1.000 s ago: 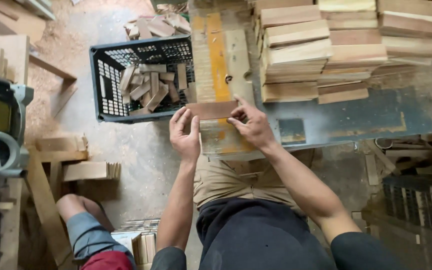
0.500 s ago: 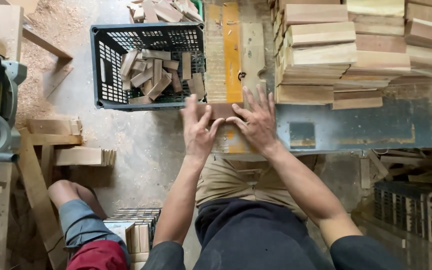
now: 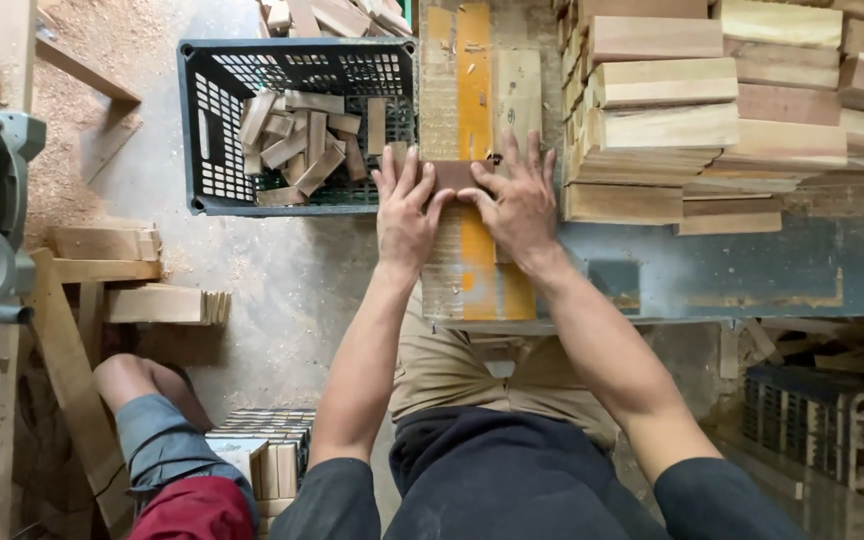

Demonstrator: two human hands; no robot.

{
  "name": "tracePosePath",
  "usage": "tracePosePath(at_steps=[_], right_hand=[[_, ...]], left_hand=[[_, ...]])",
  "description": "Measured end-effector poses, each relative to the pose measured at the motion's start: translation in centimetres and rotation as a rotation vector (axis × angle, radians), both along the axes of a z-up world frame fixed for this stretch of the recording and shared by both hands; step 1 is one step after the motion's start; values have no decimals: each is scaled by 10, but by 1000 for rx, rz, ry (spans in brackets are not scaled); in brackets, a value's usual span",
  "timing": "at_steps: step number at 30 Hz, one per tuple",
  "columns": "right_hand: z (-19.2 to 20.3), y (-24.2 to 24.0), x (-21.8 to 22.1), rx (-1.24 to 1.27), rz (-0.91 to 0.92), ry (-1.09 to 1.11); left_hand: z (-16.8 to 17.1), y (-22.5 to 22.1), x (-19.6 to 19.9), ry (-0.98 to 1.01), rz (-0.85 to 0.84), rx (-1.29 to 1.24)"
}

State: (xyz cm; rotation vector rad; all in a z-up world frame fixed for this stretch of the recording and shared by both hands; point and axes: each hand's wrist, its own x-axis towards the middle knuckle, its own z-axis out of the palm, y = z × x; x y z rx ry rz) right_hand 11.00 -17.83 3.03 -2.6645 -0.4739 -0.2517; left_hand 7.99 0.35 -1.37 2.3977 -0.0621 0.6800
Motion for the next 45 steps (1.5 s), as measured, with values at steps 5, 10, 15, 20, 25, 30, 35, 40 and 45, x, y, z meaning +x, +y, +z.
tracePosePath(at_steps=[5,10,15,20,25,30,35,40,45], right_hand=[[-10,-3,13,-4,11,-65],[-11,-1,25,6,4,-70],[-12,0,43,5,-14,-7],[15,15,67,1,-57,187],[4,21,103,-8,-120,208],[3,29,136,-120,-196,373],[-15,27,158,-165,-207,407],[-46,20,175,-183,-157,463],[-57,11,159,115,-127,325]], left_hand=[[-14,1,15,-35,8,23],[-16,2,26,-32,27,40],[-15,3,45,-6,30,51],[-5,9,69,73,-49,44],[-10,12,111,99,2,134],[-14,8,157,295,146,296],[-29,9,189,352,183,361],[-19,5,179,257,242,361],[-14,-1,162,100,149,368]])
